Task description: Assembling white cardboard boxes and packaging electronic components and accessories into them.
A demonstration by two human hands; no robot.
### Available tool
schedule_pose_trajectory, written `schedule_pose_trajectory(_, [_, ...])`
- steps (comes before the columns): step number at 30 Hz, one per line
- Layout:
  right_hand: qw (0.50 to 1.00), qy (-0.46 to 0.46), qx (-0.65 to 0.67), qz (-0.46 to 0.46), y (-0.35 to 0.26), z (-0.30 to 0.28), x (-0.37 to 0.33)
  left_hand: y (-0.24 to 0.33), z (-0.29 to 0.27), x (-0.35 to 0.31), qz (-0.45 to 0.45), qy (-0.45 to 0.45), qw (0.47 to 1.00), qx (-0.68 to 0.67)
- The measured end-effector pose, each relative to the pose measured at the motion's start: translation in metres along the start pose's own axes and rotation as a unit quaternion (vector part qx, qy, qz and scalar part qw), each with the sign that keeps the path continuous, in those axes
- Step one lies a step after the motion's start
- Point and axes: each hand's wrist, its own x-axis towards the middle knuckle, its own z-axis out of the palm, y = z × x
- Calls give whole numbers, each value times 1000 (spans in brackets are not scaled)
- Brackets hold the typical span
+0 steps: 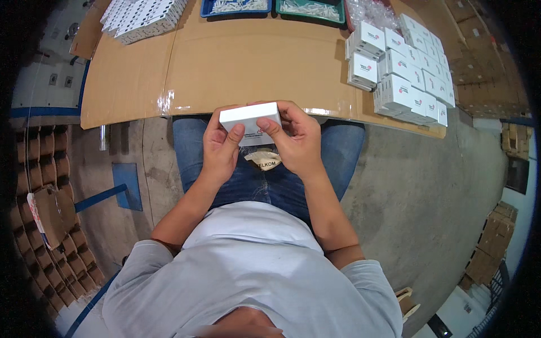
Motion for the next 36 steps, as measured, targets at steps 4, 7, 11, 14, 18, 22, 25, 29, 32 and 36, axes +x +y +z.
schedule_pose_trajectory(4, [996, 31, 84, -17, -1, 16, 7, 8, 6, 2, -97, 49, 972, -208])
schedule_pose_trajectory(7, [991, 36, 129, -23, 13, 15, -2, 2, 1, 7, -74, 52, 966, -244])
schedule_pose_trajectory(11, [981, 116, 158, 5, 9, 15, -5, -4, -7, 15, -61, 39, 992, -105])
schedule_pose_trajectory(14, [996, 73, 36, -37, -4, 3, 0, 14, 4, 26, 89, 40, 995, -5])
schedule_pose_trajectory(18, [995, -7, -65, -73, -6, -3, -2, 25, -12, 25, 50, -65, 995, 56])
schedule_pose_trajectory(22, [993, -6, -82, -87, -8, -2, -5, 28, -15, 30, 97, -112, 981, 124])
schedule_pose_trajectory(25, [971, -8, -177, -160, -13, -3, -3, 24, -15, 28, 104, -119, 981, 111])
schedule_pose_trajectory(29, [969, -27, -210, -128, -16, -5, 0, 17, -17, 27, 100, -93, 987, 86])
schedule_pose_trajectory(32, [989, -26, -127, -77, -13, -1, -2, 6, -17, 25, 85, -59, 994, 46])
schedule_pose_trajectory(36, [995, 25, 23, -94, -9, 4, 0, 7, -14, 24, 22, 14, 987, -156])
